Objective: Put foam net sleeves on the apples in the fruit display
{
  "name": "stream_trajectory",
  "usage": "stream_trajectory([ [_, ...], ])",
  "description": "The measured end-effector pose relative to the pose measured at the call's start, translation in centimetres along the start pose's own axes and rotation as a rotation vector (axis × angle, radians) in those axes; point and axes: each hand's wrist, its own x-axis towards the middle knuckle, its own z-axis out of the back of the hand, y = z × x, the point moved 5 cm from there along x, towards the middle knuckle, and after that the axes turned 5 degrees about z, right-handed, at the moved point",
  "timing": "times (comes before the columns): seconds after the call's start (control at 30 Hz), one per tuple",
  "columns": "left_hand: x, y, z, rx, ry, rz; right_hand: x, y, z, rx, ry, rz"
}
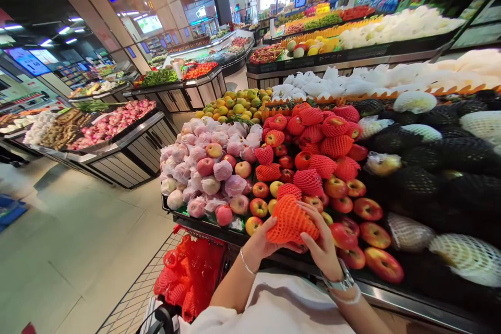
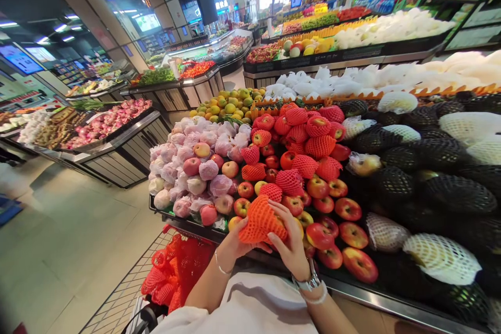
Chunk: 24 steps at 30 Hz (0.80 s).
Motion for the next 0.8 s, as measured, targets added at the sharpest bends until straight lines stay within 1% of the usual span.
stream_trajectory([
  [0.07,-0.6,-0.2,-0.4,0.029,-0.028,-0.023,0.1,0.1,0.3,0.022,0.002,0.038],
  [0.17,-0.8,0.0,-1.0,0.06,-0.026,-0.031,0.2,0.1,1.3,0.111,-0.115,0.053],
  [0.23,-0.5,0.5,-0.9,0.051,-0.039,-0.037,0.3,0.2,1.7,0.184,-0.177,0.039],
  [0.3,-0.1,1.3,-0.5,0.03,-0.041,-0.037,0.4,0.6,1.6,0.222,-0.144,0.04],
  [0.4,0.5,2.6,0.3,0.001,-0.009,-0.01,0.6,1.3,1.0,0.218,-0.023,0.07],
  [0.43,0.5,3.1,0.5,-0.014,0.001,0.002,0.6,1.4,0.9,0.212,0.0,0.071],
  [0.5,0.5,3.8,0.7,-0.038,0.022,0.04,0.7,1.4,1.0,0.196,-0.002,0.054],
  [0.6,0.2,4.4,0.4,-0.077,0.038,0.138,1.1,1.3,1.5,0.133,-0.046,0.023],
  [0.63,0.2,4.4,0.4,-0.092,0.011,0.142,1.3,1.3,1.7,0.114,-0.088,0.006],
  [0.67,0.1,4.0,0.4,-0.106,-0.042,0.11,1.4,1.2,1.9,0.114,-0.147,-0.025],
  [0.7,0.1,3.4,0.7,-0.106,-0.125,0.03,1.4,1.0,2.1,0.142,-0.223,-0.069],
  [0.77,-0.3,1.8,1.2,-0.044,-0.338,-0.222,1.0,0.2,1.7,0.281,-0.37,-0.191],
  [0.8,-0.7,1.0,1.3,0.013,-0.435,-0.344,0.6,-0.3,1.0,0.36,-0.403,-0.253],
])
